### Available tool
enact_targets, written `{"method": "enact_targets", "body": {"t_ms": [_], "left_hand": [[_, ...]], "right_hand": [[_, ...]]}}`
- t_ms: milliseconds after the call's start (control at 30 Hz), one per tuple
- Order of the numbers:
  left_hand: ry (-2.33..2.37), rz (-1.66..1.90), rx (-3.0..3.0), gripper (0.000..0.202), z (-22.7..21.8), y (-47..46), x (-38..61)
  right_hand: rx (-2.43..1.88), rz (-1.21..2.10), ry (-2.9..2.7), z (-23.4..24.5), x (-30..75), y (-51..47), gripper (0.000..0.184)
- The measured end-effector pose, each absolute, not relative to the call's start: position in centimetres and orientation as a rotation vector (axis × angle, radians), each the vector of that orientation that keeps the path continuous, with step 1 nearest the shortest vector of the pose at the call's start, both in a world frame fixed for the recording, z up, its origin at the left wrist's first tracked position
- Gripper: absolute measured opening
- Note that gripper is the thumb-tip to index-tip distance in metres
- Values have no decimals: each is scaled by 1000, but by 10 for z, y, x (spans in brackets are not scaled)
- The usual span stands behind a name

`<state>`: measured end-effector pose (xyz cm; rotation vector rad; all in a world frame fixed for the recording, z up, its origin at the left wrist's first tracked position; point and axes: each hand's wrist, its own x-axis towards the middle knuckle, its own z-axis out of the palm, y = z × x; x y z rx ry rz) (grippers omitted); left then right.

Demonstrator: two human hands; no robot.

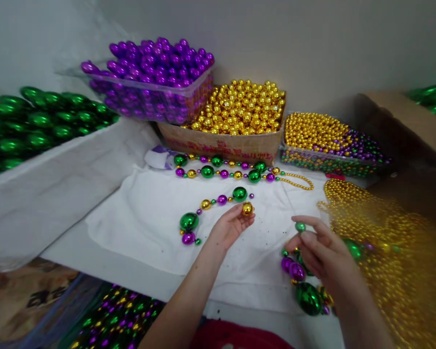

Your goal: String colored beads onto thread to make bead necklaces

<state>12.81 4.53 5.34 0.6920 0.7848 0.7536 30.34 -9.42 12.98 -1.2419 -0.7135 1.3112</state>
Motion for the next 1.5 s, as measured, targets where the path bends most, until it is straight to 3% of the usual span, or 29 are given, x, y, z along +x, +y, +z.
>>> {"method": "enact_targets", "body": {"t_ms": [133, 367, 1100, 1500], "left_hand": [[652, 836, 244, 17, 53, 44, 110], [657, 888, 104, 20, 53, 44, 101], [646, 925, 271, 15, 53, 21, 109], [500, 786, 425, 25, 51, -8, 119]], "right_hand": [[-1532, 1382, -998, 105, 282, -109, 40], [-1689, 1265, -1266, 89, 273, -126, 37], [-1709, 1262, -1198, 68, 266, -123, 40], [-1723, 1054, -1180, 47, 250, -109, 35]]}}
